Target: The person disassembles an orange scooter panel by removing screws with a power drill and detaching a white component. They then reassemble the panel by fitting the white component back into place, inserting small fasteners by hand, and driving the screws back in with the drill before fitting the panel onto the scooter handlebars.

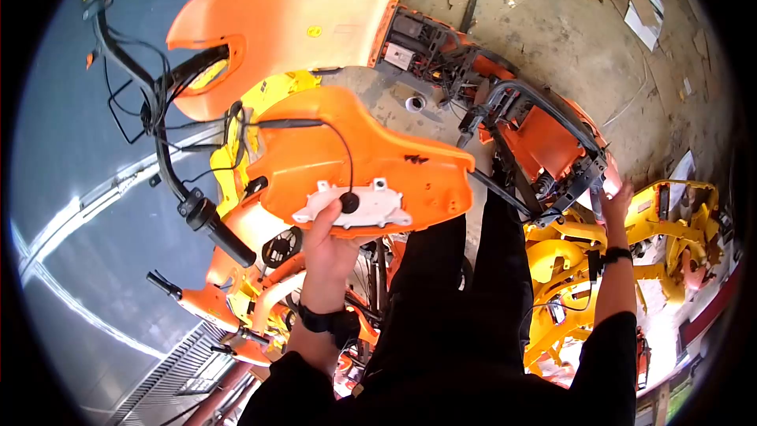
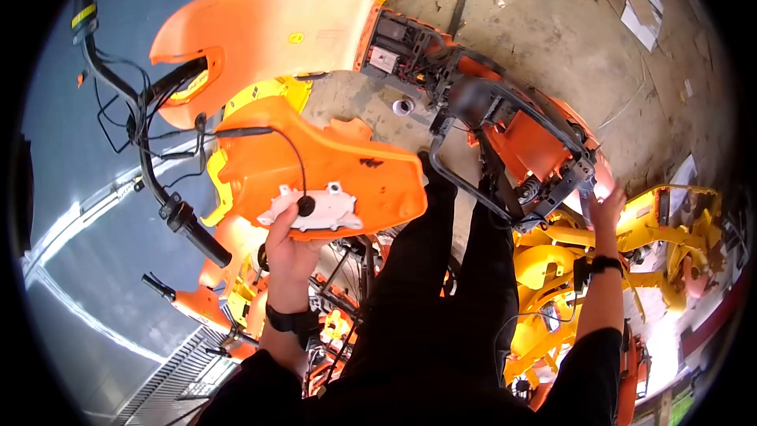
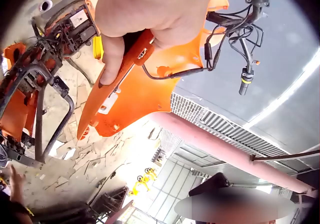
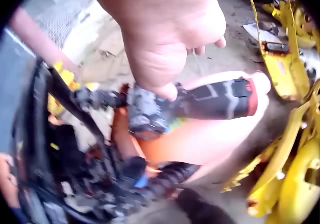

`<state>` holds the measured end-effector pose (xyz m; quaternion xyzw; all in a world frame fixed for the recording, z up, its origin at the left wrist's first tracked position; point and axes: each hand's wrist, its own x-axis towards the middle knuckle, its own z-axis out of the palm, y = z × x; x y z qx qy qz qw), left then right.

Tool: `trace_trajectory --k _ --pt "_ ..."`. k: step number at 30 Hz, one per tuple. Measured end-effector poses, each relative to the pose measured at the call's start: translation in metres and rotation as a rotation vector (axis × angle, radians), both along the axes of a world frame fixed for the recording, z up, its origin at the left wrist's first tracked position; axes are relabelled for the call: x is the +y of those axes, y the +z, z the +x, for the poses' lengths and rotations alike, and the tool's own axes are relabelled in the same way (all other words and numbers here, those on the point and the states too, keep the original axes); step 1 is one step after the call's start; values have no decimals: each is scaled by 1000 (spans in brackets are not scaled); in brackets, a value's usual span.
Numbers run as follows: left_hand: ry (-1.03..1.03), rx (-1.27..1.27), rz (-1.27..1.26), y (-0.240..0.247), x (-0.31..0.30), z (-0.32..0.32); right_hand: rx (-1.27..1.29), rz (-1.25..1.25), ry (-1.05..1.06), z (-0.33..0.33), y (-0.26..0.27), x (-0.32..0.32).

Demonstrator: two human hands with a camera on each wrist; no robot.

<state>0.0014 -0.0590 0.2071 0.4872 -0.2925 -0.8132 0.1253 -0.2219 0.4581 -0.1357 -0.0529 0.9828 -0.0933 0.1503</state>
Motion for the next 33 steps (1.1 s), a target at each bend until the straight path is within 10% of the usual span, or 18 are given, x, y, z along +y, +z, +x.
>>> trace_trajectory --k 4,6,8,11,18,33 --pt "4 36 16 -11 -3 11 146 -625 -237 -31 187 -116" --pt "22 70 26 -14 -1 11 -205 -882 -201 -18 268 -194" --pt "12 113 29 -18 -1 9 -320 -792 353 5 333 -287" --pt "99 70 60 -17 2 2 -177 -705 778 37 336 -372" --pt "158 103 45 -12 0 8 -158 -164 771 72 298 -421" --pt "178 144 244 -18 -18 21 -459 -797 591 88 355 -396"
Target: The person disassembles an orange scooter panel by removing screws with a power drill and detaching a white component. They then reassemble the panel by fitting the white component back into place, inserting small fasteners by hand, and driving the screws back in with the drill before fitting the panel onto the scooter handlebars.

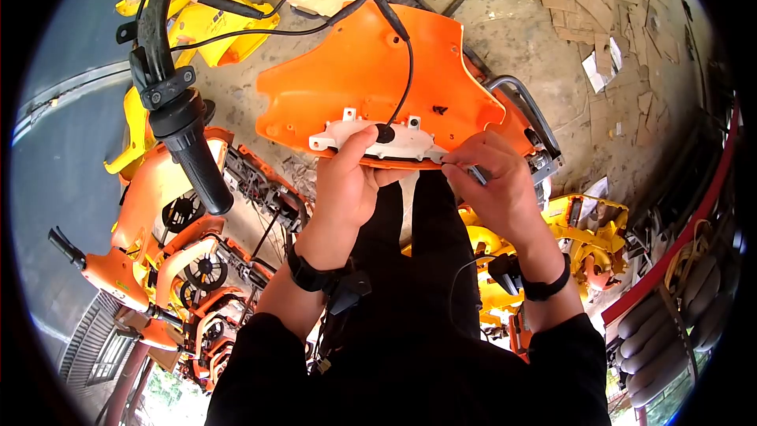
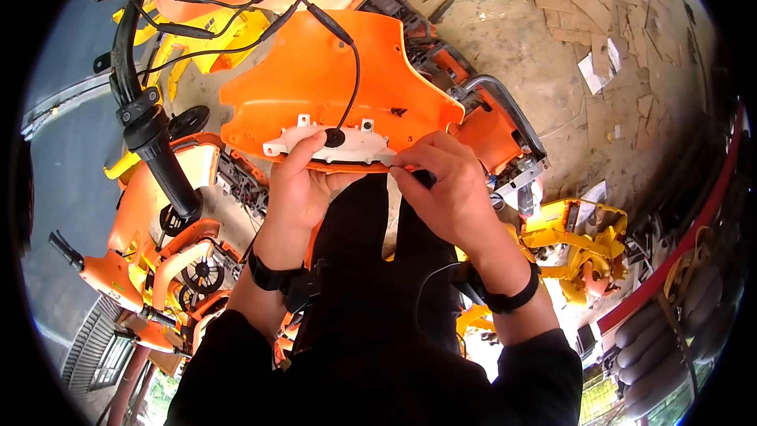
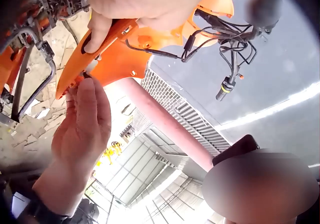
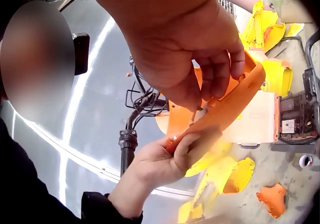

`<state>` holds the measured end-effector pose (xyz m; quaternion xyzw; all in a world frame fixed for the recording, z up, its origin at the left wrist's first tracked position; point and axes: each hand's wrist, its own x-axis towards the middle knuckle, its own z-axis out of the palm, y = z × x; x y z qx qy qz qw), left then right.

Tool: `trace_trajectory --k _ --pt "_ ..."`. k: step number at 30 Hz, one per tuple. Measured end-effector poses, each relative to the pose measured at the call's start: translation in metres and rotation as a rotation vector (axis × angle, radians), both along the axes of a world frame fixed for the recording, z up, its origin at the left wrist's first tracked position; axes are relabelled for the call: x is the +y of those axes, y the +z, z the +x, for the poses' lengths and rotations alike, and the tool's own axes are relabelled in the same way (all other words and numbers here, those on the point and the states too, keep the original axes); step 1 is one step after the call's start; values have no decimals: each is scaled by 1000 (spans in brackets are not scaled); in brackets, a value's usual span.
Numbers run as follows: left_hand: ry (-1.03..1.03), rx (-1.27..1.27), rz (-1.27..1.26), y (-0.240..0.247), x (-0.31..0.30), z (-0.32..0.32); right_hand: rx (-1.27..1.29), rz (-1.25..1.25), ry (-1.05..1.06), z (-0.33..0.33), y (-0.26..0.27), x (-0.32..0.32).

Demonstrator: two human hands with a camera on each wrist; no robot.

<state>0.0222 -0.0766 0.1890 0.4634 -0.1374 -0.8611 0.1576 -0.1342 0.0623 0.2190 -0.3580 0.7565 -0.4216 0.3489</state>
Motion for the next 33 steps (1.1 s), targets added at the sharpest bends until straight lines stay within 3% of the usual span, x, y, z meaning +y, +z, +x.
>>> trace_trajectory --k 11,33 --pt "8 33 -12 2 8 -2 32 68 -156 17 0 6" --pt "41 -28 -53 7 19 -14 94 53 -133 10 -5 13"
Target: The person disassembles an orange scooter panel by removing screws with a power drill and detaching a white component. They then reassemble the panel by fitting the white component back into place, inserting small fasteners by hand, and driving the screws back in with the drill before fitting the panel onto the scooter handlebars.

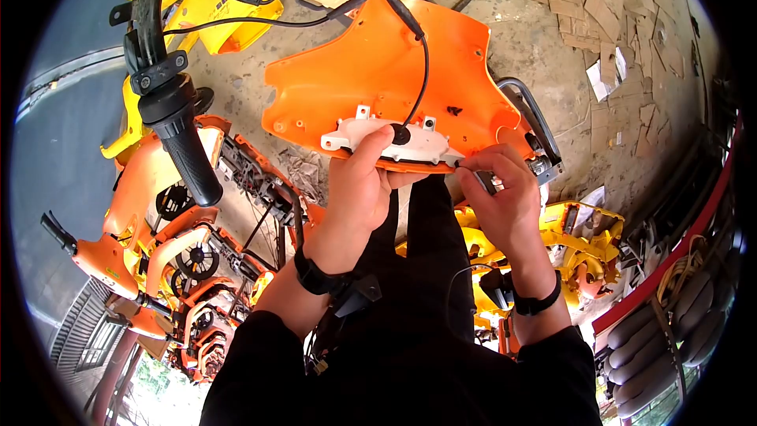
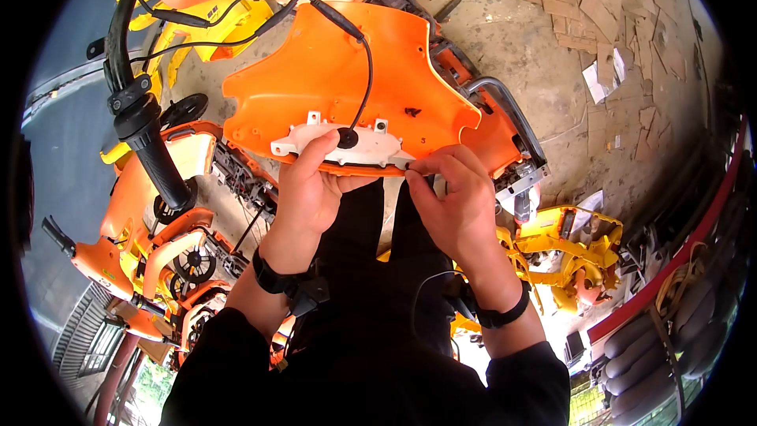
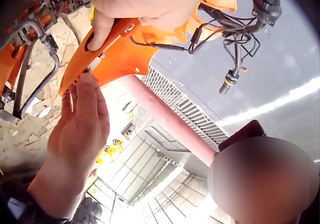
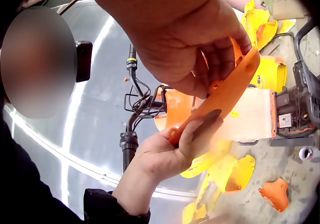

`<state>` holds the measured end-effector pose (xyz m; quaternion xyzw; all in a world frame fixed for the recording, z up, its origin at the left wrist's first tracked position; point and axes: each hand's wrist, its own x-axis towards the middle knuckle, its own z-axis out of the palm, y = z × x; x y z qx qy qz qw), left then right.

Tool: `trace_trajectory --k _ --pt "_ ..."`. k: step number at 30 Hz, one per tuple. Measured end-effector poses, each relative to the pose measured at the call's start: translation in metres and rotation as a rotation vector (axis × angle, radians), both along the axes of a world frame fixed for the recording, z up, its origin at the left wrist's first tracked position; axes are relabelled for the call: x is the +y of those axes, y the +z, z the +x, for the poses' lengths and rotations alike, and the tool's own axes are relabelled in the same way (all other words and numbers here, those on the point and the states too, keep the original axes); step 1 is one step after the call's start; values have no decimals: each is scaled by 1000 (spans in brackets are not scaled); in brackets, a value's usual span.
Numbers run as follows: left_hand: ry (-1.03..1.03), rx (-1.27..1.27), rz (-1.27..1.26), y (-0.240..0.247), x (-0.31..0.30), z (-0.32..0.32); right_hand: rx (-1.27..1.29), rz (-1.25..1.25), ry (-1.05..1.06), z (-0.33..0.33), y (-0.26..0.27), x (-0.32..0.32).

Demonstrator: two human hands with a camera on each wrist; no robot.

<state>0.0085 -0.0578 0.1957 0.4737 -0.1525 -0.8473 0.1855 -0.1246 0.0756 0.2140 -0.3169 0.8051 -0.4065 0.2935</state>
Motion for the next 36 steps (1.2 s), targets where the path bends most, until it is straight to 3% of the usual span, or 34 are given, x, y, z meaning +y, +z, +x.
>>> trace_trajectory --k 11,23,32,36 --pt "-60 -20 -43 0 -4 -1 -80 60 -57 -1 -5 -2" --pt "11 74 36 -13 -5 1 154 -103 69 -6 -21 -2" --pt "-53 12 -34 -9 1 -3 59 -77 150 -15 -18 4" --pt "-33 18 -12 -7 2 -4 -52 3 57 -11 -17 4"
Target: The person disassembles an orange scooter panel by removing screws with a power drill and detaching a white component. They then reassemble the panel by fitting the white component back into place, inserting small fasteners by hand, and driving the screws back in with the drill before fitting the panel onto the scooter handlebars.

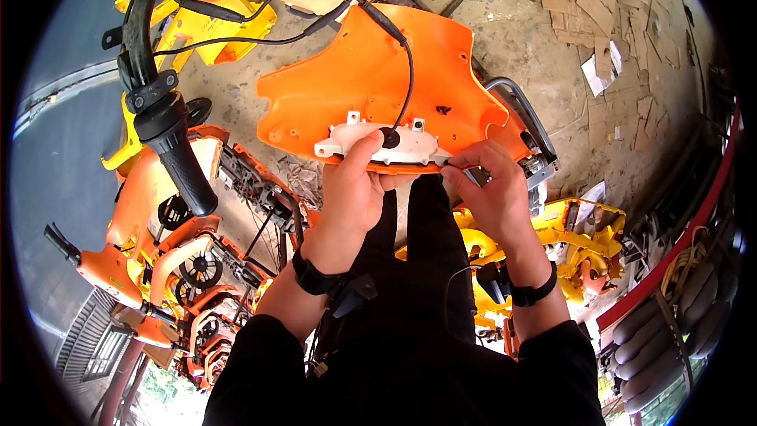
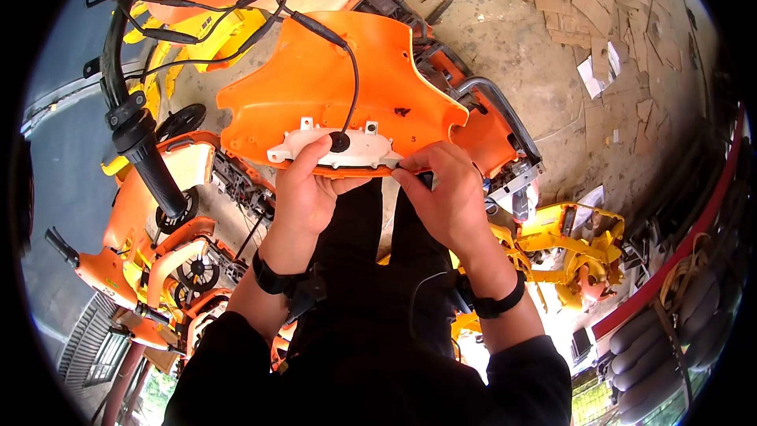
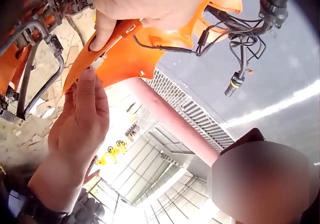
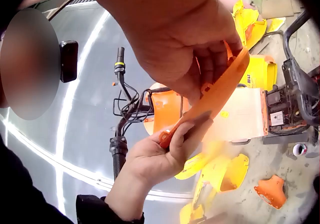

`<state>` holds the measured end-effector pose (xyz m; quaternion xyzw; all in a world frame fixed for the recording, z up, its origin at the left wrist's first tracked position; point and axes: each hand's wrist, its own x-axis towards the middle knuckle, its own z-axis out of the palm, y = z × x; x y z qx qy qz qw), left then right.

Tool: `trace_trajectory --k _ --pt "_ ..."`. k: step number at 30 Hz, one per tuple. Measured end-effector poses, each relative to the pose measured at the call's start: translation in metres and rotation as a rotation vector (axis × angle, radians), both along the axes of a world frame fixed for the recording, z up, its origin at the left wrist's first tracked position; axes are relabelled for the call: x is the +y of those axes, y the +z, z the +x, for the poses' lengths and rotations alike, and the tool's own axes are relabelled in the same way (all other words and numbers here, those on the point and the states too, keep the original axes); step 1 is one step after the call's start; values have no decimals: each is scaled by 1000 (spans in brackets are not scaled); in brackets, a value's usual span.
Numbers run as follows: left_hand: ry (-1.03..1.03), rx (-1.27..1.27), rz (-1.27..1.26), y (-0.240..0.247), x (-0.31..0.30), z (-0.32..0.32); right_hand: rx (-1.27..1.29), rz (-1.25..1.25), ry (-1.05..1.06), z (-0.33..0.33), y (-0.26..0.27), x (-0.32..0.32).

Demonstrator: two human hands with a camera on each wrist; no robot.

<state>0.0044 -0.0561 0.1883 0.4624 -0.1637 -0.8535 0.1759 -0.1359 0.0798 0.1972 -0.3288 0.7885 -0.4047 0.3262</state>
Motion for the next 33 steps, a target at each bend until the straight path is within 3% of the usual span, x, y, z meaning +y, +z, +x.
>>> trace_trajectory --k 5,11,14,17,21,23,25,27,29,31,33 --pt "14 24 36 -2 1 2 -127 122 -9 -5 3 -1" --pt "6 18 49 -7 0 5 -91 110 63 -12 5 -4" --pt "-20 44 39 -11 -2 7 -117 62 112 -17 2 -4" --pt "-51 57 19 -10 -6 8 -13 -179 93 -29 12 7" --pt "-16 86 21 -13 -13 11 -284 -172 -441 -56 11 95" --pt "15 100 46 -10 -13 8 -190 -127 -648 -68 -31 171" --pt "24 194 68 -14 -18 9 -175 107 -849 -66 -83 253" --pt "2 76 18 -16 -21 11 202 673 -680 -47 -140 322" --pt "-23 77 19 -24 -26 19 189 962 -469 -25 -220 383" --pt "-68 -13 -15 -15 -26 11 261 1086 -348 -4 -265 388" --pt "-67 -70 -65 -13 -24 7 80 1167 -484 -17 -239 327"
